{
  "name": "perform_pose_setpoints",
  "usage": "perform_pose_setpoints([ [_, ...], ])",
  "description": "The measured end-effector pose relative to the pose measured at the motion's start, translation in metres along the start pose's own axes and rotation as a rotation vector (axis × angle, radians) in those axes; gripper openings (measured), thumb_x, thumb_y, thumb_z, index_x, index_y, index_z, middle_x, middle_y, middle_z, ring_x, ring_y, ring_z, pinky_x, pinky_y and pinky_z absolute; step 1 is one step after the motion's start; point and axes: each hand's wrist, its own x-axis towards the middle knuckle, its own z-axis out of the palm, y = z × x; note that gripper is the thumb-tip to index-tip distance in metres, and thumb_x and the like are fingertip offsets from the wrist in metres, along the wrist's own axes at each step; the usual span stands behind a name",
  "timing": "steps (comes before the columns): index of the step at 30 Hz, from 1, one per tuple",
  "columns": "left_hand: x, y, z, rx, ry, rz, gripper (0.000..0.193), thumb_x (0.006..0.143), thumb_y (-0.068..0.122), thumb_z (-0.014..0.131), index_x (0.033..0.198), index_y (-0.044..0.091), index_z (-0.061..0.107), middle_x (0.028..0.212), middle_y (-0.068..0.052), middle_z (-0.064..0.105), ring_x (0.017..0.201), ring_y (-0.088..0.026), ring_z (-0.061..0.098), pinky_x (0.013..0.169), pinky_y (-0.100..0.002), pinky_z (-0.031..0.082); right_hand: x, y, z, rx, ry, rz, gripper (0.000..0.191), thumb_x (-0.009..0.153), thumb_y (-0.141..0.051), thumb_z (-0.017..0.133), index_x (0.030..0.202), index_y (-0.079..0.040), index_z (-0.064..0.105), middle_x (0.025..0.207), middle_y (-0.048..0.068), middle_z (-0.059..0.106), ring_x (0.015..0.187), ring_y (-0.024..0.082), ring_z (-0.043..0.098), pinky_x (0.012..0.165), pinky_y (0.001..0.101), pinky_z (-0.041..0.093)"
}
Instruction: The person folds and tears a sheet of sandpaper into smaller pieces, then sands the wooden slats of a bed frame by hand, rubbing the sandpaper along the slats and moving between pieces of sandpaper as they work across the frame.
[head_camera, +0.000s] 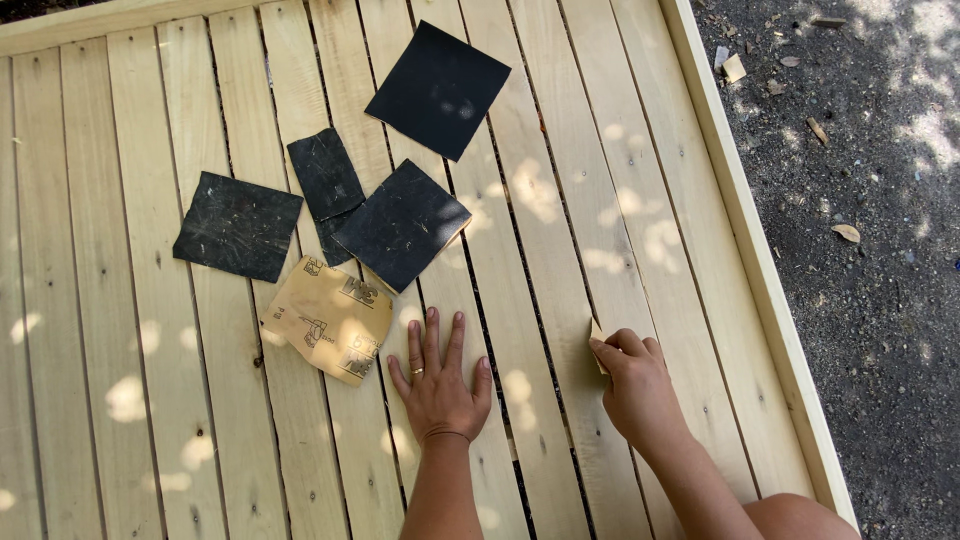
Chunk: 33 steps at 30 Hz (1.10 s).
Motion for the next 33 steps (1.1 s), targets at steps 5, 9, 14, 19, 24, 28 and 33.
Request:
perform_pose_setpoints([
  [5,-0.001,-0.001,-0.001,0.02,-0.038,-0.005,0.068,0.092,0.059,0.038,0.157,0.043,0.021,0.167,0.006,0.01,0.153,-0.02,0.003,0.12,-0.055,-0.003,-0.001,-0.001,0.004,0.008,0.029,-0.086,0.052,0.075,0.017,0.058,0.122,-0.002,0.07,0.105,0.009,0.066,0.095,0.029,0.058,0.086,0.0393,0.053],
  [9,0.0,0.001,-0.003,0.01,-0.083,-0.024,0.068,0.093,0.059,0.037,0.157,0.043,0.02,0.168,0.006,0.008,0.154,-0.019,0.002,0.12,-0.055,-0.003,-0.009,-0.003,0.002,-0.064,-0.027,0.019,0.051,0.078,0.016,0.059,0.12,-0.008,0.073,0.105,0.006,0.068,0.092,0.029,0.058,0.086,0.0386,0.054],
  [14,-0.002,0.001,-0.005,0.005,-0.09,-0.027,0.068,0.093,0.058,0.038,0.157,0.043,0.021,0.168,0.007,0.009,0.154,-0.019,0.003,0.121,-0.055,-0.002,-0.001,0.001,0.002,0.116,0.113,-0.017,0.043,0.086,0.01,0.06,0.123,-0.007,0.073,0.113,0.01,0.069,0.104,0.031,0.063,0.09,0.0373,0.054],
  [19,-0.001,0.001,-0.006,-0.002,-0.087,-0.023,0.069,0.093,0.058,0.039,0.157,0.042,0.021,0.168,0.006,0.008,0.154,-0.02,0.002,0.12,-0.055,-0.003,0.003,0.002,0.004,0.231,0.125,0.099,0.039,0.091,0.002,0.06,0.128,-0.008,0.07,0.117,0.016,0.073,0.099,0.032,0.07,0.086,0.0382,0.056],
  [24,0.001,0.001,-0.008,0.015,-0.115,-0.03,0.07,0.093,0.058,0.039,0.158,0.042,0.018,0.168,0.006,0.006,0.154,-0.02,0.0,0.12,-0.055,-0.004,0.005,-0.002,0.006,0.339,0.11,0.234,0.035,0.096,-0.002,0.058,0.129,-0.01,0.068,0.104,0.018,0.077,0.085,0.03,0.075,0.08,0.0384,0.058],
  [28,0.0,0.002,-0.011,0.008,-0.161,-0.045,0.07,0.094,0.058,0.038,0.158,0.043,0.016,0.169,0.007,0.004,0.155,-0.019,0.0,0.121,-0.055,-0.004,0.003,-0.001,0.004,0.238,0.079,0.206,0.04,0.095,0.002,0.058,0.131,-0.01,0.068,0.099,0.02,0.074,0.081,0.034,0.071,0.076,0.0408,0.056],
  [33,0.003,0.004,-0.014,0.027,-0.192,-0.058,0.072,0.094,0.059,0.037,0.16,0.044,0.015,0.171,0.007,0.003,0.155,-0.019,-0.001,0.121,-0.054,-0.004,-0.01,0.002,0.002,0.131,0.036,0.131,0.049,0.085,0.008,0.056,0.129,-0.011,0.068,0.093,0.018,0.074,0.081,0.034,0.072,0.073,0.0415,0.057],
])
